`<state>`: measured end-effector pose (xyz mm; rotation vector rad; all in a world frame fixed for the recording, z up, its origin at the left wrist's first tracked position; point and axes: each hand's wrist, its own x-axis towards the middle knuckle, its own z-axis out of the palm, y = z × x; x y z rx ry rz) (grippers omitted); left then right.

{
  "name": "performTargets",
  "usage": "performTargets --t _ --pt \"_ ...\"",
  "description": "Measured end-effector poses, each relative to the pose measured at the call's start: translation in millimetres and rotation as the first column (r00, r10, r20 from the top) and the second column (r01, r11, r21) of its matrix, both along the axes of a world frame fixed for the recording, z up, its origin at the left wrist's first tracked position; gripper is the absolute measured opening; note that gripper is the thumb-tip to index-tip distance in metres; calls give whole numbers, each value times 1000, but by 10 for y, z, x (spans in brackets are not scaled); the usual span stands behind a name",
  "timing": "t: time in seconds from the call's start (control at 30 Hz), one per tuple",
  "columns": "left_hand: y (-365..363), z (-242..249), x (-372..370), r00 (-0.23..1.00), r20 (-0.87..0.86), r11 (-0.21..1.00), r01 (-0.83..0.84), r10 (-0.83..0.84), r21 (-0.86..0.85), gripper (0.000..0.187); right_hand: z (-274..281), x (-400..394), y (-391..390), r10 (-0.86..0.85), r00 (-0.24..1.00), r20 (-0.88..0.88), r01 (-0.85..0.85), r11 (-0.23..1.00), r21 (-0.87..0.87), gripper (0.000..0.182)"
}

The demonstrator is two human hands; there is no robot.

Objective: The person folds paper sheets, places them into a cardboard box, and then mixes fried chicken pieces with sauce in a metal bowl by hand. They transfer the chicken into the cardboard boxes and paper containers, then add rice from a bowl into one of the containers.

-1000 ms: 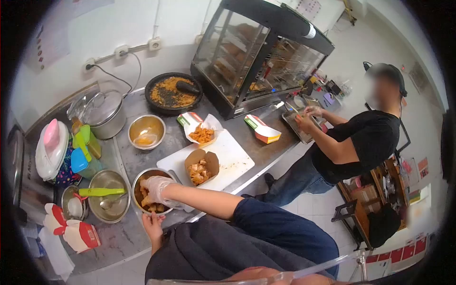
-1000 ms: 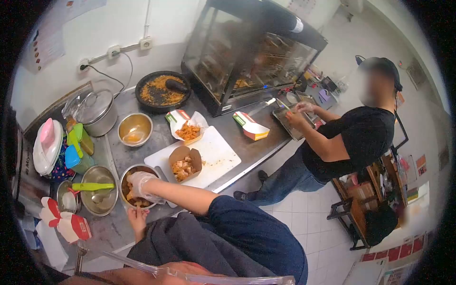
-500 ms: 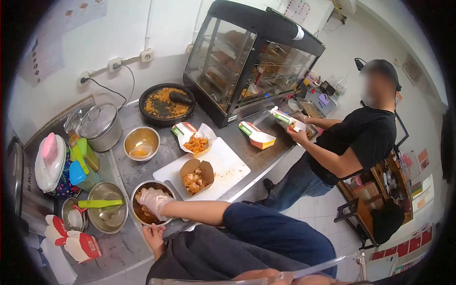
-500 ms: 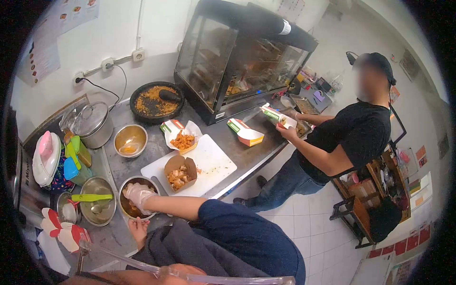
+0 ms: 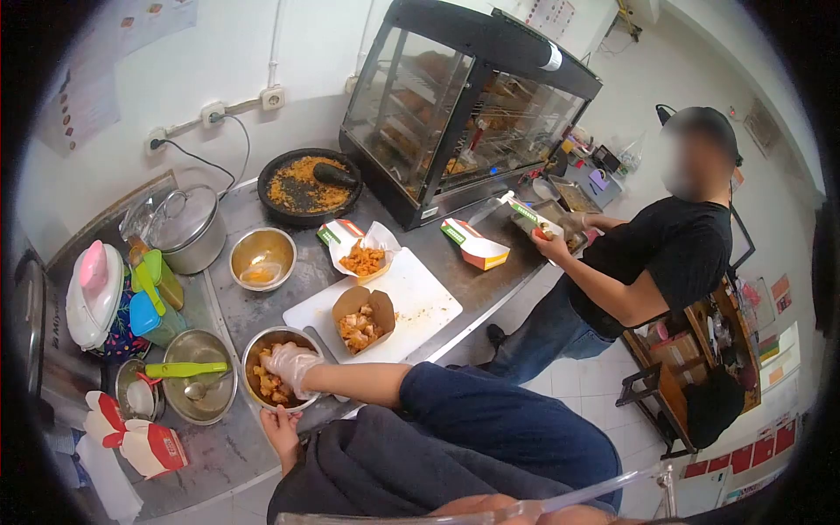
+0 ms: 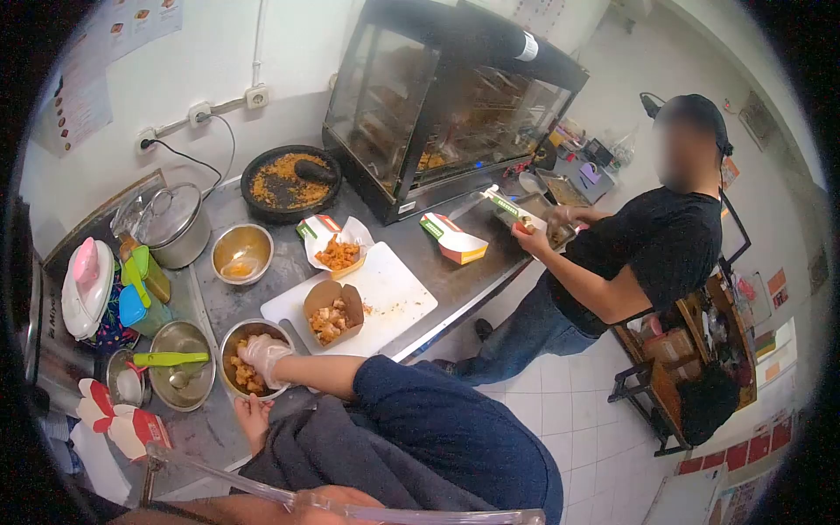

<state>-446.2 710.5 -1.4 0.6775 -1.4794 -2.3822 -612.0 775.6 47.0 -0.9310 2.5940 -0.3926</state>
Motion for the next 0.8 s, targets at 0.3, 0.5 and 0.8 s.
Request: performTargets --t 0.3,0.5,0.8 --pt "135 58 -24 997 -25 997 -75 74 -30 13 1174 -81 209 310 916 255 -309 950 -46 55" --pt "138 105 -42 999 -34 995 -36 33 -90 12 719 97 -98 143 976 164 -169 974 153 64" --pt "127 182 -34 994 18 993 -103 104 -63 8 665 28 -22 169 973 -158 -160 985 66 55"
